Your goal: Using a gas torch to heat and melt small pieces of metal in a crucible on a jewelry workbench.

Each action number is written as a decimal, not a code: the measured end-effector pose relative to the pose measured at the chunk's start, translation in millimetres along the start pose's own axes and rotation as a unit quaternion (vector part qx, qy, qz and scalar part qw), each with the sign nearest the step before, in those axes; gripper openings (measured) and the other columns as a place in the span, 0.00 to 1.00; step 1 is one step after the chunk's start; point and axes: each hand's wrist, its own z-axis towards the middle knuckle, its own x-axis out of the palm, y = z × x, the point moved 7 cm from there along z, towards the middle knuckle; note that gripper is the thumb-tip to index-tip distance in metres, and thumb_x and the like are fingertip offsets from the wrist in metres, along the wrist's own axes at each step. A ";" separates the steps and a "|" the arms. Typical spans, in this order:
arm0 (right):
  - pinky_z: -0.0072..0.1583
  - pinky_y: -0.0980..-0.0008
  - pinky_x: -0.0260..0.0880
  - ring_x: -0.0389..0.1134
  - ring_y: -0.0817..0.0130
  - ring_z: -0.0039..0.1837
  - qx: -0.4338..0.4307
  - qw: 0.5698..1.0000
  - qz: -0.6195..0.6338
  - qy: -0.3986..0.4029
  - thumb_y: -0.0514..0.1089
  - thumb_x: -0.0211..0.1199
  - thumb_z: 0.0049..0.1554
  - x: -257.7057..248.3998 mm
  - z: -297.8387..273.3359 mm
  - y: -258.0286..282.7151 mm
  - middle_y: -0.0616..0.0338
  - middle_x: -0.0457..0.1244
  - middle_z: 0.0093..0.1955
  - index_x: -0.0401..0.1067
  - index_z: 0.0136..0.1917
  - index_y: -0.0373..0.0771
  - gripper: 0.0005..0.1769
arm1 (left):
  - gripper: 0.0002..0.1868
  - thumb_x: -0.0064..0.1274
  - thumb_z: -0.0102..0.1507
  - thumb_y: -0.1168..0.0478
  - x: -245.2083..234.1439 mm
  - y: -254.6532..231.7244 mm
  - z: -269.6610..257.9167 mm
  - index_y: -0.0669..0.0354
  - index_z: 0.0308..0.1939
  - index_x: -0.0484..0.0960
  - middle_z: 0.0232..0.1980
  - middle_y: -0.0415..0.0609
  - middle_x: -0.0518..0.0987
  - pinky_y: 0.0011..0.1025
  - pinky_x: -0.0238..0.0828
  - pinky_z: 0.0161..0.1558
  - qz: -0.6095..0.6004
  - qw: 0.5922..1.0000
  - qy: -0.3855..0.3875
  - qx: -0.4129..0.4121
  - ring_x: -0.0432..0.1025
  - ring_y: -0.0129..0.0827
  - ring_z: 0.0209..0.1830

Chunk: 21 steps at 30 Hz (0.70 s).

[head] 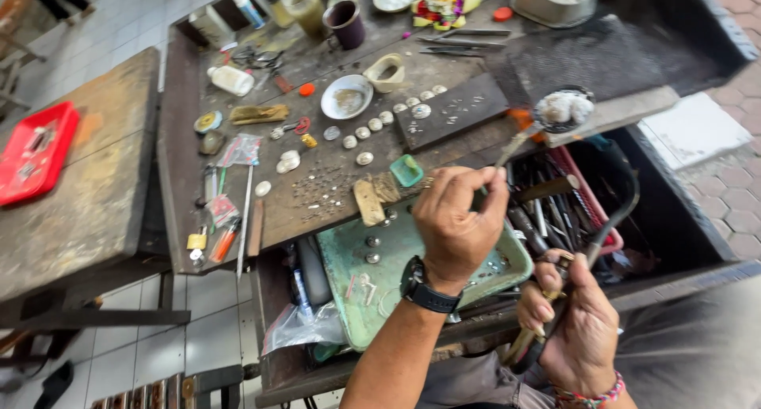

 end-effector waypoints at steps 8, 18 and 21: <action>0.30 0.78 0.48 0.49 0.76 0.28 -0.023 0.999 0.028 0.036 0.50 0.45 0.63 0.2 1.8 6.2 0.65 0.52 0.34 0.60 0.46 0.39 0.12 | 0.04 0.55 0.55 0.68 0.8 4.3 -6.1 0.61 0.29 0.75 0.29 0.48 0.74 0.30 0.66 0.27 0.003 1.000 0.000 -0.024 0.69 0.34 0.25; 0.31 0.83 0.49 0.50 0.80 0.28 -0.020 0.999 -0.039 -0.020 0.53 0.47 0.63 -12.7 6.6 16.8 0.71 0.54 0.35 0.61 0.45 0.45 0.12 | 0.06 0.56 0.55 0.69 1.7 5.7 -11.3 0.60 0.29 0.73 0.29 0.47 0.73 0.28 0.66 0.28 0.023 0.999 -0.019 -0.024 0.69 0.33 0.26; 0.32 0.84 0.49 0.50 0.81 0.29 -0.015 0.999 -0.041 -0.014 0.54 0.50 0.62 -11.9 6.8 16.3 0.72 0.55 0.35 0.60 0.45 0.46 0.11 | 0.06 0.56 0.56 0.69 3.0 5.2 -12.0 0.61 0.29 0.73 0.29 0.47 0.73 0.28 0.66 0.28 0.017 1.000 -0.014 -0.022 0.68 0.33 0.25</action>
